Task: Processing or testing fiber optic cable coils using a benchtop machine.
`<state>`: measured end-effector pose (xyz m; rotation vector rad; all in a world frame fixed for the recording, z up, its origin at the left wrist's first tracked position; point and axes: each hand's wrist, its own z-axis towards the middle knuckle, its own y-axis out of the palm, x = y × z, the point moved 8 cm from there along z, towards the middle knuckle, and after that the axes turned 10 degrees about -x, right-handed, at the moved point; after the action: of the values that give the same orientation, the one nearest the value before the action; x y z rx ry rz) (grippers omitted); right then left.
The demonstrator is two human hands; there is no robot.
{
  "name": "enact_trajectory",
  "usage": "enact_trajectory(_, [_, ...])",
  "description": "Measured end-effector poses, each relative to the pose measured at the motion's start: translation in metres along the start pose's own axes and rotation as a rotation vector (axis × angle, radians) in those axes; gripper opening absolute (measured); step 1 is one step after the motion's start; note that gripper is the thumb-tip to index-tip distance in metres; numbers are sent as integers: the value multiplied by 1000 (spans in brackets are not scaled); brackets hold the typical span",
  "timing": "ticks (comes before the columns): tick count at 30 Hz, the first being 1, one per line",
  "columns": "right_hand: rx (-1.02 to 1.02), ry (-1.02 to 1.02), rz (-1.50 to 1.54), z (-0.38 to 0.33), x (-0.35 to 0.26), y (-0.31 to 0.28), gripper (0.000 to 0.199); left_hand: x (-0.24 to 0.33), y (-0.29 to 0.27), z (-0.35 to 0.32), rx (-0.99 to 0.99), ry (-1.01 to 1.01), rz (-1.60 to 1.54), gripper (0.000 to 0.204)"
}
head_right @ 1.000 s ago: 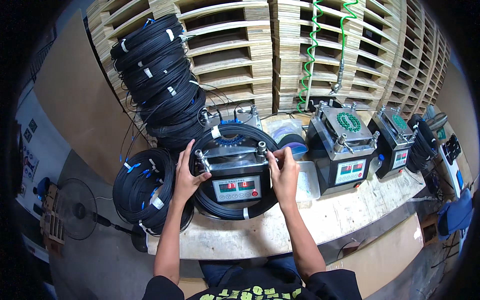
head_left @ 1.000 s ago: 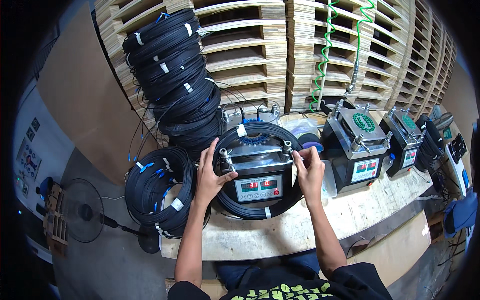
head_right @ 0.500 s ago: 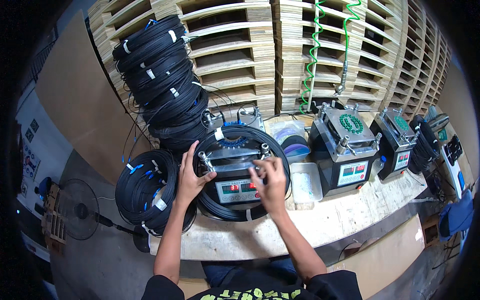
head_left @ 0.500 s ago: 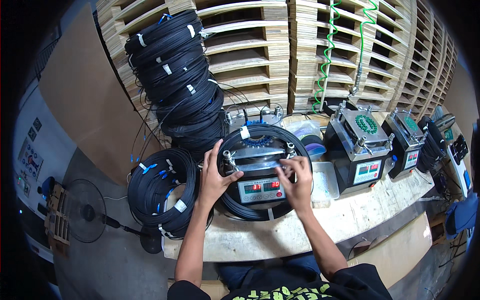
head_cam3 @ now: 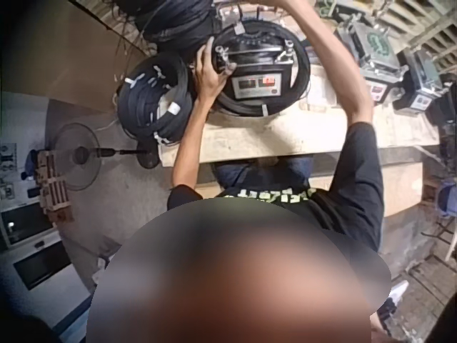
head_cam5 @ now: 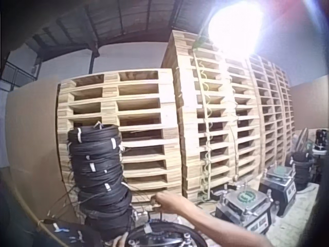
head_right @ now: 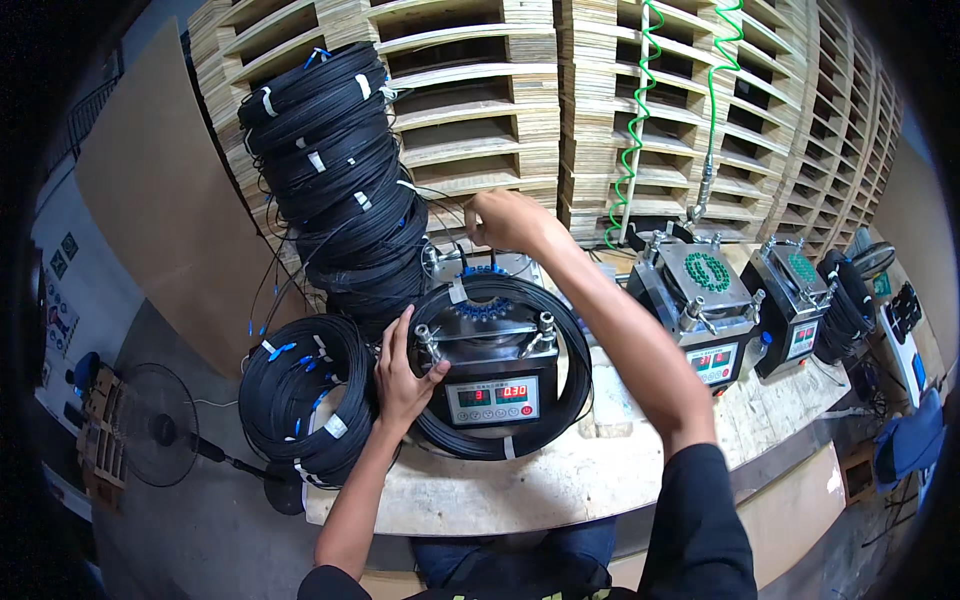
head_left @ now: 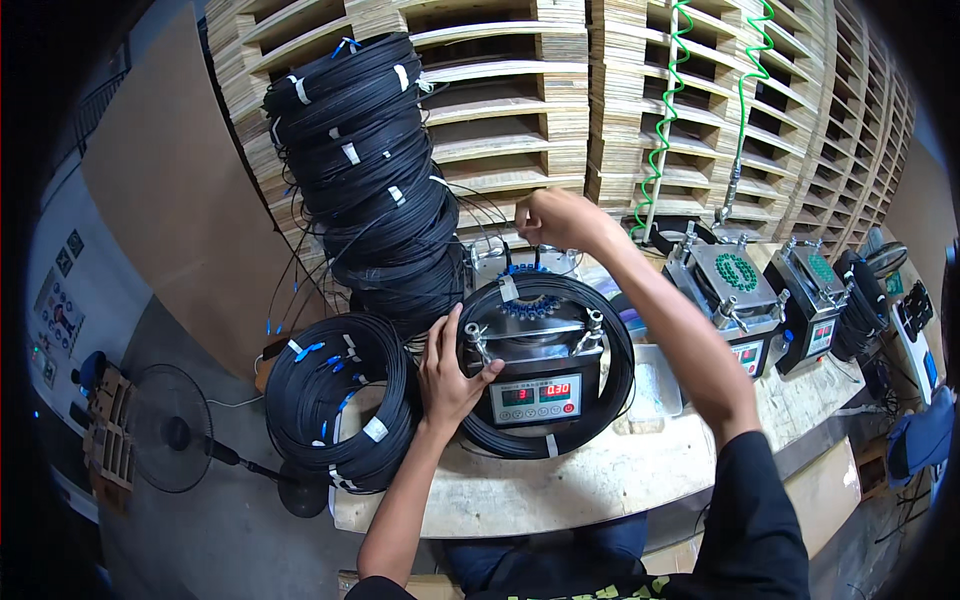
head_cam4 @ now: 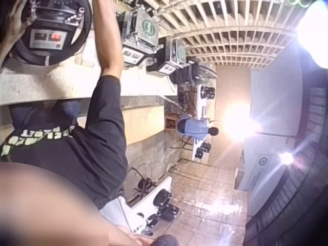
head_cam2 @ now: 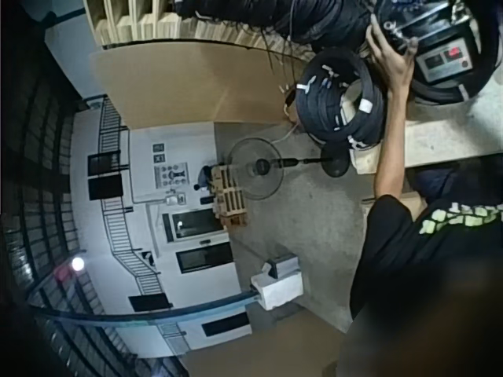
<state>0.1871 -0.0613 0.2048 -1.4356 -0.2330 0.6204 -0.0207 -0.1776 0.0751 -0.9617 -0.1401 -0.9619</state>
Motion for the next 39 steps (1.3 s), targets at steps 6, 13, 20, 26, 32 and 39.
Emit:
enact_trajectory(6, [-619,185,-245,46,12,53,26,-2,2,-2,-6,-10,-33,97])
enact_trajectory(13, [-698,310,-169,35,6,64,29,-5,-5,-2,-18,1,-56,93])
enact_trajectory(20, [-492,364,444,23,57,57,16,-5,-28,41,-42,49,-172,40])
enact_trajectory(26, [105,281,606,-58,72,56,30,64,0,173,-507,327,256,30])
enact_trajectory(32, [577,314,914,-97,87,86,26,17,101,201,-1220,-67,660,27])
enact_trajectory(39, [678,336,945,-107,83,83,24,6,120,205,-1261,332,654,23])
